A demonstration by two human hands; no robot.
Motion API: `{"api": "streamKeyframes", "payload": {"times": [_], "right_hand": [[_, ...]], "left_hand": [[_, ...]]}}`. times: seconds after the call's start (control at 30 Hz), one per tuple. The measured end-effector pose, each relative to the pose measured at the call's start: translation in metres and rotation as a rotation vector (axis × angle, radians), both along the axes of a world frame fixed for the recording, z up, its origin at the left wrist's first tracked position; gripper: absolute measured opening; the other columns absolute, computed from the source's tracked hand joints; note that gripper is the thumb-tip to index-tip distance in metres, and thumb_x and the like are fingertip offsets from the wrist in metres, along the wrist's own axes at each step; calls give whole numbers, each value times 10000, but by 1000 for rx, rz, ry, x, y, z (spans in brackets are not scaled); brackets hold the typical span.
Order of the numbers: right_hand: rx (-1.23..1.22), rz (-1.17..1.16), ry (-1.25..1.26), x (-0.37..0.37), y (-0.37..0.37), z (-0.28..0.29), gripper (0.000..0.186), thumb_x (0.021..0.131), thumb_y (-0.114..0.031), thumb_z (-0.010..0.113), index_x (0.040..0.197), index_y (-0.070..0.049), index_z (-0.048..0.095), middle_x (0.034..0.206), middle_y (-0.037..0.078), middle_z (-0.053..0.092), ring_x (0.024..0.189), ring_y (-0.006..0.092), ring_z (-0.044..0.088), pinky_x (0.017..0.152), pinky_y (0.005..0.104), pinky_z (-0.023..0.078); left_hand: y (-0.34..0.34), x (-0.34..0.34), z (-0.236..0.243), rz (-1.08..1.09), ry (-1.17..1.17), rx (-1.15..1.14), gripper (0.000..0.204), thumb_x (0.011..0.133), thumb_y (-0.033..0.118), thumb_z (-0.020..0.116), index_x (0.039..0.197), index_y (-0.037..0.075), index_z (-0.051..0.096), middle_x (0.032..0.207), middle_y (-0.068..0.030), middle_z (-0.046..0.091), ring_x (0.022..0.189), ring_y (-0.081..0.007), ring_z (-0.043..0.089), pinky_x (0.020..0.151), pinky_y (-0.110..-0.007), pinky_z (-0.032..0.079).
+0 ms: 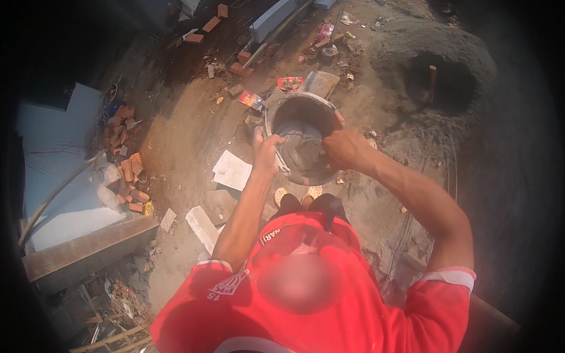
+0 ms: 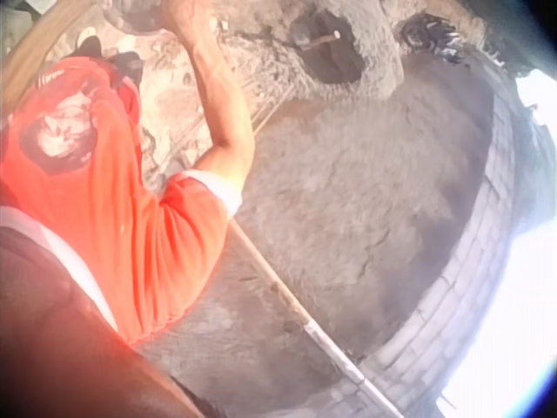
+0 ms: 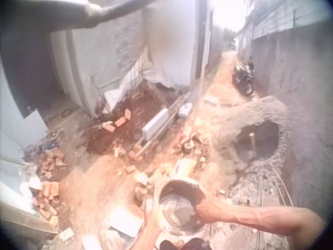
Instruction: The person places bricks onto a low wall, applies mortar with a trowel, and uses a hammer to adjust brick positions. The person also retrieves a bucket of water, mixes it with a trowel, and handles white foam blocks.
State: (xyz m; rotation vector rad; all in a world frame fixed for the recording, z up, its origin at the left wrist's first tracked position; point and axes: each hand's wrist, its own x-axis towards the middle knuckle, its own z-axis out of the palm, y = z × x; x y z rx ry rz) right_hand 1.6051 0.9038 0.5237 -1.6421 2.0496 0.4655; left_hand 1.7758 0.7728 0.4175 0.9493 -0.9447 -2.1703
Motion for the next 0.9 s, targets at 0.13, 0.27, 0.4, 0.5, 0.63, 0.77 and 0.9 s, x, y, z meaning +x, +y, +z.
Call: {"api": "streamKeyframes", "payload": {"times": [0.13, 0.27, 0.4, 0.5, 0.63, 0.77, 0.9], "right_hand": [[-295, -110, 86, -5, -1, -5, 129, 766, -95, 642, 774, -11, 740, 743, 183, 709, 771, 369, 719, 716, 455, 586], [-172, -29, 43, -26, 0, -14, 117, 740, -87, 663, 774, -6, 742, 748, 196, 708, 767, 364, 721, 770, 427, 598], [-280, -139, 19, -68, 7, -30, 118, 740, -95, 676, 779, -10, 748, 764, 195, 716, 771, 346, 728, 746, 424, 596], [-343, -161, 135, -116, 3, -40, 137, 768, -109, 661, 799, -13, 755, 796, 188, 731, 782, 330, 734, 682, 447, 585], [-127, -40, -57, -179, 11, -42, 138, 720, -155, 719, 779, -37, 760, 781, 161, 734, 765, 313, 735, 664, 420, 584], [-276, -195, 54, -274, 15, -36, 127, 690, -156, 733, 755, -50, 760, 776, 154, 735, 763, 310, 736, 687, 420, 586], [-295, -121, 102, -345, 16, -35, 104, 682, -139, 726, 738, -58, 759, 773, 151, 734, 764, 310, 736, 724, 414, 587]], "left_hand": [[-6, -12, -6, -40, -25, -43, 457, 708, -94, 574, 1138, 35, 486, 1064, -78, 547, 976, -180, 543, 885, -332, 468], [-14, -36, -6, -42, 3, 12, 471, 711, -106, 570, 1146, 43, 473, 1053, -92, 570, 973, -197, 588, 882, -356, 498], [-19, -77, -15, -82, 28, 7, 410, 718, -108, 574, 1073, 61, 459, 1017, -87, 572, 908, -188, 601, 828, -352, 536], [-21, -117, -23, -89, -51, -59, 386, 719, -106, 572, 1046, 69, 466, 995, -83, 577, 890, -181, 595, 820, -343, 527], [-27, -201, -26, -102, -20, -56, 424, 720, -125, 552, 1099, 54, 491, 1014, -84, 585, 909, -182, 595, 815, -342, 523], [-22, -283, -23, -137, 27, 2, 463, 726, -138, 537, 1148, 42, 487, 1037, -90, 587, 894, -184, 606, 793, -336, 545], [-20, -362, -16, -183, 15, -44, 469, 731, -132, 541, 1161, 49, 485, 1009, -74, 584, 830, -166, 609, 748, -306, 550]]}}
